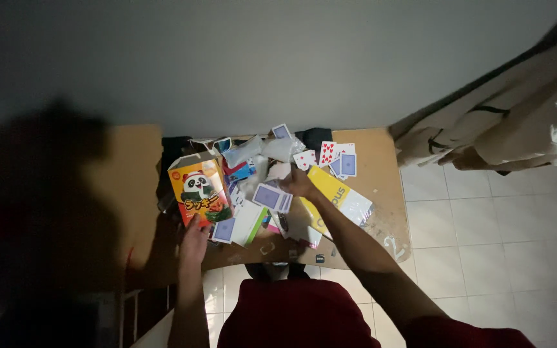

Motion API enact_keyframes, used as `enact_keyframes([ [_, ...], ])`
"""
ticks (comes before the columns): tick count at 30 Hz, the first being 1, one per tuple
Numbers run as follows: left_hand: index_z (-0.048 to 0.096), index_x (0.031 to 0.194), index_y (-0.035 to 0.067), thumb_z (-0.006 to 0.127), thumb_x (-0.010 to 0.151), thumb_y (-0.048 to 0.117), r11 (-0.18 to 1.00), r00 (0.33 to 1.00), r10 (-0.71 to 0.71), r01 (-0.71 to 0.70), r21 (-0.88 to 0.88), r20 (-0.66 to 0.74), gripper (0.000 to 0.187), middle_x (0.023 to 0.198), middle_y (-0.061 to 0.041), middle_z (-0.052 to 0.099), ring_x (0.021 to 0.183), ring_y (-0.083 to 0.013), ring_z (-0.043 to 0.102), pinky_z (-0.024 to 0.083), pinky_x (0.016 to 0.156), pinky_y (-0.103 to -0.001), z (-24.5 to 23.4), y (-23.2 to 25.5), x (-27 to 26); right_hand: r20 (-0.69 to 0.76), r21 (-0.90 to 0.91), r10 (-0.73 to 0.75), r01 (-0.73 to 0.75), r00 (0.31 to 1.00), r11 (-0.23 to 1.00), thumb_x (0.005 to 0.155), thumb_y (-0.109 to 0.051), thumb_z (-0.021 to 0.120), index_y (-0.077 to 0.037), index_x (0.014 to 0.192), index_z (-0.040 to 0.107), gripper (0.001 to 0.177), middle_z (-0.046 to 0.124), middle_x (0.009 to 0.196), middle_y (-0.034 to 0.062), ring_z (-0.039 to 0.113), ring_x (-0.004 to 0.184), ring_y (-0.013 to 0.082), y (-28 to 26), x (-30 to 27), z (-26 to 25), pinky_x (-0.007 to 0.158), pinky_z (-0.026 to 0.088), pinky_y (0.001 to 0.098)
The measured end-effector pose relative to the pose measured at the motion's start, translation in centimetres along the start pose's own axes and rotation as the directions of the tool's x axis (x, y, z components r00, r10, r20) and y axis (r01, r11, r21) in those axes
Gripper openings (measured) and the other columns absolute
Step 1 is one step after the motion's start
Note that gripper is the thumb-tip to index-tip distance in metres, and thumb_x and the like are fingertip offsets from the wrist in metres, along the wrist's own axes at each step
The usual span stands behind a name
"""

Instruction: Organize various desk items including books, sunglasses, and playing cards.

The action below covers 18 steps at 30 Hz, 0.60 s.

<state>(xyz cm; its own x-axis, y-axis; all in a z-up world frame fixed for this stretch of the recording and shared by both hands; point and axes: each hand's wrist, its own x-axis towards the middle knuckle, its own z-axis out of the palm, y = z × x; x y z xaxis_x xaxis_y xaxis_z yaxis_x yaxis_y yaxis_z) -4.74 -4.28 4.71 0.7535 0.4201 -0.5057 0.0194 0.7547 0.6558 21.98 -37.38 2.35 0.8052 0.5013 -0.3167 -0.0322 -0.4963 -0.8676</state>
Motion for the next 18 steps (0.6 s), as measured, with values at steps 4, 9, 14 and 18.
enact_keyframes([
  [4,0.054,0.141,0.009,0.065,0.097,0.013,0.993,0.991,0.084,-0.075,-0.095,0.100,0.045,0.141,-0.007,0.060,0.134,-0.0256,0.054,0.044,0.115,-0.050,0.2,0.8,-1.2,0.058,0.015,-0.005,0.004,0.998,1.000,0.093,-0.032,0.083,0.006,0.092,0.073,0.039,0.072,0.068,0.0104,0.066,0.054,0.0161,-3.6,-1.7,-3.1,0.052,0.054,0.0323],
  [9,0.056,0.137,0.007,0.068,0.095,0.008,0.985,0.988,0.112,-0.096,-0.145,0.108,0.044,0.138,-0.008,0.062,0.131,-0.0254,0.056,0.043,0.115,-0.048,1.9,1.9,-3.1,0.111,-0.542,-0.292,0.304,0.950,0.784,0.095,-0.038,0.074,-0.014,0.107,0.077,0.027,0.065,0.085,0.0106,0.059,0.073,0.0211,3.8,3.0,-6.5,0.063,0.047,0.0321],
  [14,0.057,0.138,0.005,0.066,0.098,0.011,0.984,0.988,0.037,-0.010,-0.178,0.150,0.041,0.138,-0.010,0.063,0.130,-0.0250,0.057,0.045,0.112,-0.046,-2.7,-1.3,-0.2,-0.208,-0.672,-0.084,-0.080,0.975,0.736,0.066,-0.049,0.090,-0.005,0.088,0.075,0.051,0.071,0.087,0.0210,0.070,0.080,0.0371,-5.5,2.2,-9.8,0.067,0.055,0.0464],
  [18,0.054,0.142,0.001,0.063,0.100,0.006,0.998,0.982,0.030,-0.040,0.053,0.189,0.042,0.136,-0.017,0.063,0.122,-0.0293,0.061,0.049,0.104,-0.046,-3.2,-1.7,0.0,-0.299,-0.664,-0.305,0.032,0.904,0.747,0.072,-0.036,0.081,0.001,0.091,0.072,0.043,0.072,0.095,0.0255,0.071,0.087,0.0423,-5.2,8.7,-10.3,0.074,0.058,0.0523],
])
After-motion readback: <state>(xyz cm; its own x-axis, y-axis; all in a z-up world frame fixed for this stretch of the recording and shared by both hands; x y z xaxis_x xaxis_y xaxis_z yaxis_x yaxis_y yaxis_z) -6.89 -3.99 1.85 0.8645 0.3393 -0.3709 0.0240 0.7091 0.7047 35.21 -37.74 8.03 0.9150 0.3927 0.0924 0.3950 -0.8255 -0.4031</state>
